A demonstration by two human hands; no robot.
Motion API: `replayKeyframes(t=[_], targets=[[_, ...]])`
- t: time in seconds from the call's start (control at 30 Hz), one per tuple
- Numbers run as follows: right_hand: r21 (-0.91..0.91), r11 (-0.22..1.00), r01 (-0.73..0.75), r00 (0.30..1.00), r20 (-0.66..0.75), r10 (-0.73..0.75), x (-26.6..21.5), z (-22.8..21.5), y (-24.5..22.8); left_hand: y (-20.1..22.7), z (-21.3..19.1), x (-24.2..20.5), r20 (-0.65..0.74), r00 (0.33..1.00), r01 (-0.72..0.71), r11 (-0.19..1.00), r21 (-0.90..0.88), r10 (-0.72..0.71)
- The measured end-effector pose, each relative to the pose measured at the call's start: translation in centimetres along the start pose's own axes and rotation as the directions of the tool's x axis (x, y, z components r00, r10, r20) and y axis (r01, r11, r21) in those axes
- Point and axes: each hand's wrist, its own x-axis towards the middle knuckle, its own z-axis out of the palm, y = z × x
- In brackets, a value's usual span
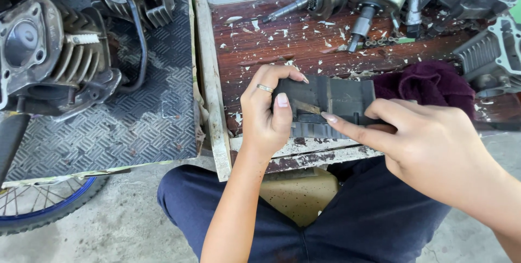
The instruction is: The person holds a dark metal part on a wooden workbench and uses a small metal tool to scrape its surface. They repeatedly scrape different areas of the part, turning it over to access different sides, while various engine components and tools are visible in the background.
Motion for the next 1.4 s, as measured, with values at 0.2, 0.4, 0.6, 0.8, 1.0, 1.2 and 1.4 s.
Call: replayKeyframes(t=[0.2, 0.4, 0.6, 0.8, 1.0, 1.2, 1.4], targets=[[-0.031, 0.999, -0.025, 0.999, 0.034, 0.026, 0.2, -1.1, 0.3, 0.7, 0.2, 0.4, 0.013, 1.000, -0.013, 1.000, 0.026, 0.013], [-0.052, 0.999, 0.006, 0.998, 0.062, -0.002, -0.2, -0.4, 0.3, 0.3, -0.2, 0.3, 0.024, 1.000, -0.002, 1.000, -0.001, 0.002], [0.054, 0.998, -0.023, 1.000, -0.004, 0.023, 0.8, -0.3, -0.2, 0.8, -0.1, 0.3, -0.001, 1.000, 0.004, 1.000, 0.026, -0.004], [0.368, 0.923, -0.114, 0.982, -0.100, 0.161, 0.5, 2.3, -1.7, 0.4, -0.4, 0.1, 0.000, 1.000, 0.022, 1.000, 0.012, -0.022], [0.435, 0.886, -0.160, 0.939, -0.210, 0.272, -0.5, 4.5, -2.7, 0.3, -0.1, 0.2, 0.018, 0.999, 0.029, 0.999, -0.023, -0.029], [0.672, 0.720, -0.171, 0.898, -0.194, 0.394, -1.9, 4.6, -1.4, 0.5, 0.0, 0.2, 0.018, 0.999, 0.029, 0.999, -0.015, -0.029], [0.622, 0.739, -0.260, 0.953, 0.042, 0.300, -4.7, 2.7, -0.5, 0.3, 0.2, 0.1, 0.017, 0.999, 0.034, 0.999, -0.036, -0.034]])
